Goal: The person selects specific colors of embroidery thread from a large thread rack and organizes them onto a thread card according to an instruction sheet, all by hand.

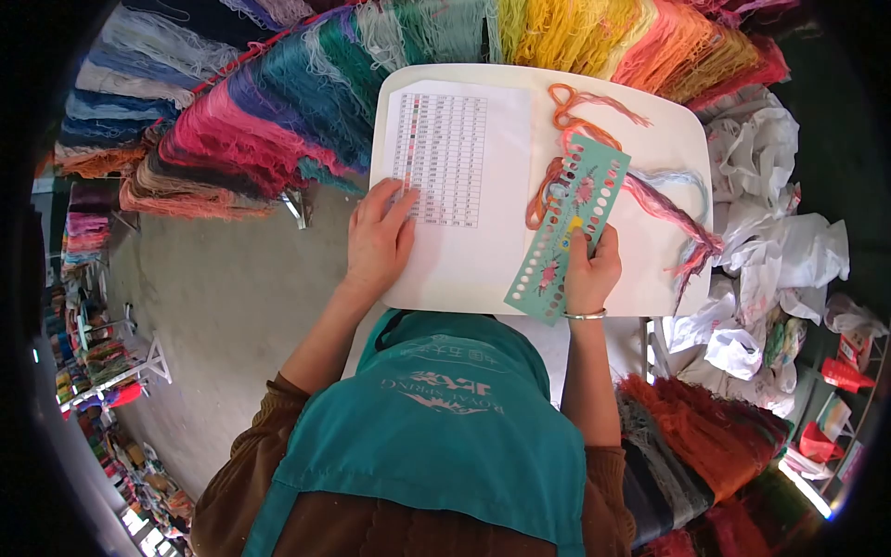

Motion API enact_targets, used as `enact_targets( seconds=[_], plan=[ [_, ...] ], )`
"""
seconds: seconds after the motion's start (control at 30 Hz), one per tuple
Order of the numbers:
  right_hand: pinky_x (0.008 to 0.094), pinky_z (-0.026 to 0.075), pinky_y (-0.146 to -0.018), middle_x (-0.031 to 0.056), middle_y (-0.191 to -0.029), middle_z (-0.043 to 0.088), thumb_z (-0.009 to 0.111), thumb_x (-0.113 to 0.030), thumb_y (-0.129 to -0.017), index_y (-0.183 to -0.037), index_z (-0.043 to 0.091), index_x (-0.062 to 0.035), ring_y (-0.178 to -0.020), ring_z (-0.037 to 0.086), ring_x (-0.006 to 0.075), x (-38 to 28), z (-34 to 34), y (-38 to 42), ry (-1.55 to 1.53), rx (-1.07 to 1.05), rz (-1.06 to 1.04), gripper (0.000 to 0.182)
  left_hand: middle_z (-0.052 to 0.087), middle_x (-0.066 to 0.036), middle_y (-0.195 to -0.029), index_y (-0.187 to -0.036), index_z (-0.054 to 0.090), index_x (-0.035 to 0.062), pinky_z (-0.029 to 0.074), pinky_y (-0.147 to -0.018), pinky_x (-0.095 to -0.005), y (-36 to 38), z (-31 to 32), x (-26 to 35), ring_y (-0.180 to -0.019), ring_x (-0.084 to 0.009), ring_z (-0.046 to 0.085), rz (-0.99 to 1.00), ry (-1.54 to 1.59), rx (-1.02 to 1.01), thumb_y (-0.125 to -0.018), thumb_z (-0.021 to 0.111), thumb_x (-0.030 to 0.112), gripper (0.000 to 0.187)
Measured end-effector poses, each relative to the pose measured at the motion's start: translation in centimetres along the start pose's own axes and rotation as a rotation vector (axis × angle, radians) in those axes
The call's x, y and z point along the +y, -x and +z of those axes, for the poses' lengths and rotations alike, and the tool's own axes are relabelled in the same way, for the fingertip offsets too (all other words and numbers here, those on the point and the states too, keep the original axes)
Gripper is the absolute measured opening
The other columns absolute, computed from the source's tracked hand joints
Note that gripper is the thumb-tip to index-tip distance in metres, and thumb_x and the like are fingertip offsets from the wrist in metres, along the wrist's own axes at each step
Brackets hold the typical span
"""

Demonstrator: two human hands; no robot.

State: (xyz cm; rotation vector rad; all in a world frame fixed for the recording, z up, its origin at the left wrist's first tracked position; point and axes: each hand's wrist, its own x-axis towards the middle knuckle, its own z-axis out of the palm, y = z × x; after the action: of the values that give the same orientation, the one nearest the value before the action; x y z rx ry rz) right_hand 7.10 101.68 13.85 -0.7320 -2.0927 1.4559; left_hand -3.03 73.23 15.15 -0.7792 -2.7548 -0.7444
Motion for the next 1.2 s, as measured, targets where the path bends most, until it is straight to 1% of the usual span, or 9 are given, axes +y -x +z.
enact_targets(
  seconds=[0.23,0.5,0.63,0.73,0.93,1.13,1.2],
  plan=[
    [0.0195,0.046,-0.065,0.0020,-0.089,0.065,0.063,-0.008,-0.093,-0.107,0.059,0.0027,-0.072,0.055,0.0038,0.6,-0.1,0.0,-0.004,-0.014,0.015,0.017,0.051,-0.011,-0.134,-0.125,0.062,0.0107,0.038,-0.103,-0.0490,0.1,0.2,-0.2,-0.126,-0.0314,0.049,0.014,-0.003,0.015,-0.082,0.064,0.008,0.043],
    [0.0192,0.044,-0.063,0.0002,-0.085,0.063,0.063,-0.008,-0.093,-0.105,0.059,0.0020,-0.070,0.053,0.0031,0.5,0.0,0.1,-0.017,-0.003,0.014,0.015,0.051,-0.011,-0.134,-0.125,0.062,0.0113,0.039,-0.103,-0.0491,0.1,0.2,-0.1,-0.126,-0.0315,0.049,0.003,-0.008,0.007,-0.083,0.064,0.009,0.042],
    [0.0194,0.044,-0.063,0.0003,-0.085,0.063,0.063,-0.008,-0.093,-0.105,0.059,0.0019,-0.070,0.053,0.0031,0.5,0.1,0.1,-0.030,0.008,-0.009,0.016,0.051,-0.011,-0.134,-0.124,0.063,0.0113,0.039,-0.102,-0.0492,0.0,-0.1,0.1,-0.124,-0.0317,0.050,0.000,0.001,0.006,-0.083,0.064,0.009,0.042],
    [0.0199,0.045,-0.063,0.0004,-0.085,0.064,0.063,-0.008,-0.092,-0.104,0.060,0.0018,-0.070,0.053,0.0033,0.2,0.0,0.1,0.026,0.004,0.002,0.016,0.051,-0.011,-0.134,-0.124,0.063,0.0109,0.039,-0.102,-0.0493,-0.1,-0.1,0.0,-0.124,-0.0318,0.050,0.004,-0.001,0.009,-0.083,0.063,0.009,0.042],
    [0.0205,0.045,-0.063,0.0009,-0.084,0.064,0.063,-0.009,-0.092,-0.103,0.060,0.0019,-0.069,0.054,0.0039,0.0,0.0,0.1,0.021,0.011,-0.008,0.015,0.051,-0.011,-0.134,-0.124,0.062,0.0104,0.039,-0.102,-0.0489,-0.1,0.0,0.2,-0.124,-0.0320,0.050,0.006,-0.008,0.012,-0.083,0.063,0.009,0.042],
    [0.0199,0.045,-0.063,0.0010,-0.084,0.065,0.064,-0.009,-0.092,-0.105,0.062,0.0025,-0.069,0.054,0.0037,0.1,0.0,0.2,0.041,0.014,-0.009,0.018,0.050,-0.010,-0.134,-0.126,0.061,0.0108,0.039,-0.102,-0.0482,-0.1,0.2,0.1,-0.126,-0.0312,0.048,0.002,-0.046,-0.010,-0.083,0.062,0.009,0.043],
    [0.0198,0.044,-0.063,0.0012,-0.085,0.065,0.063,-0.009,-0.093,-0.107,0.062,0.0032,-0.069,0.054,0.0036,-0.4,0.1,0.2,-0.001,0.012,-0.004,0.019,0.050,-0.010,-0.134,-0.126,0.061,0.0109,0.039,-0.102,-0.0481,-0.1,0.2,0.2,-0.126,-0.0313,0.048,0.001,-0.047,-0.013,-0.083,0.062,0.009,0.043]
  ],
)
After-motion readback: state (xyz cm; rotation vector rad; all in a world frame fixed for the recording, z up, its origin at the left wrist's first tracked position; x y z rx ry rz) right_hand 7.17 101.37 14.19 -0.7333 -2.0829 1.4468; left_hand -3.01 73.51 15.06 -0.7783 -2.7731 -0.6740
